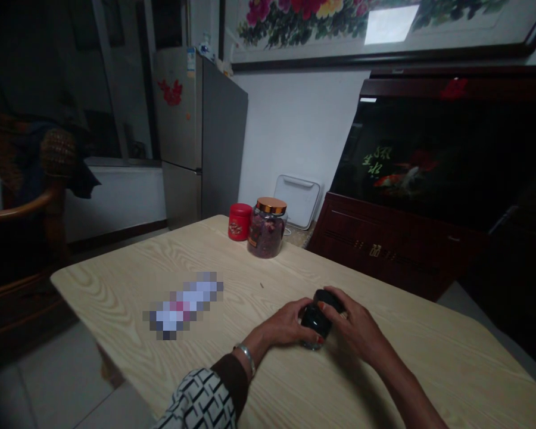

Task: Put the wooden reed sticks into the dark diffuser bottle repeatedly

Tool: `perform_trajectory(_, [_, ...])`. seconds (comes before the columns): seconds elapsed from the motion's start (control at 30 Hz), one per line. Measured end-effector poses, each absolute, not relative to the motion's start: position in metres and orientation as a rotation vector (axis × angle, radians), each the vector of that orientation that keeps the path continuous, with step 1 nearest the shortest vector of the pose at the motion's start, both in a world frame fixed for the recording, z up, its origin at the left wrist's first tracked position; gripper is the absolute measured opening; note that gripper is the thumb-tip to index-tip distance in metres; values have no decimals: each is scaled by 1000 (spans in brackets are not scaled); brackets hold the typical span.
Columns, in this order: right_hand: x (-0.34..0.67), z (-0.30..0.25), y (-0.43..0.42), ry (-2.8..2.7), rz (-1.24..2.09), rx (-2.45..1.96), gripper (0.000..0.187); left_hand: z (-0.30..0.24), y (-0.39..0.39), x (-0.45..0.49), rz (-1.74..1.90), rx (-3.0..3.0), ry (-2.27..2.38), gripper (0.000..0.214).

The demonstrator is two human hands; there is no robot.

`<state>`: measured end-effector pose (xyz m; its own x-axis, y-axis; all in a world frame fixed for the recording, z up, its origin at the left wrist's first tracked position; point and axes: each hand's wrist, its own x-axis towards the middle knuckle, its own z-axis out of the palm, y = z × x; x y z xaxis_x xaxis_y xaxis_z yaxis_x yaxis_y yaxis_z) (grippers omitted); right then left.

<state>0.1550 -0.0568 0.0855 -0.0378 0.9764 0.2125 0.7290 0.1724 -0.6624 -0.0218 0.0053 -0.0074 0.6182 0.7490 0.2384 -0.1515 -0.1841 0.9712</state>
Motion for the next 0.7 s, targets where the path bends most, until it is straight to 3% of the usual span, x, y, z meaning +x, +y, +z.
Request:
perform_trajectory(0.2, [159, 102, -56, -1986, 525, -1588, 54, -12, 7, -19, 870, 1530, 499, 73])
perform_trajectory(0.37, [164, 113, -55, -2102, 609, -1589, 67, -12, 7, -19, 873, 1528, 488, 72])
perform_trajectory(0.57, [151, 128, -54, -2292, 292, -1698, 51, -8, 6, -21, 867, 1557, 497, 68])
perform_trajectory(0.7, [141, 130, -55, -2246, 88, -1901, 57, -5, 5, -22, 857, 1542, 478, 68])
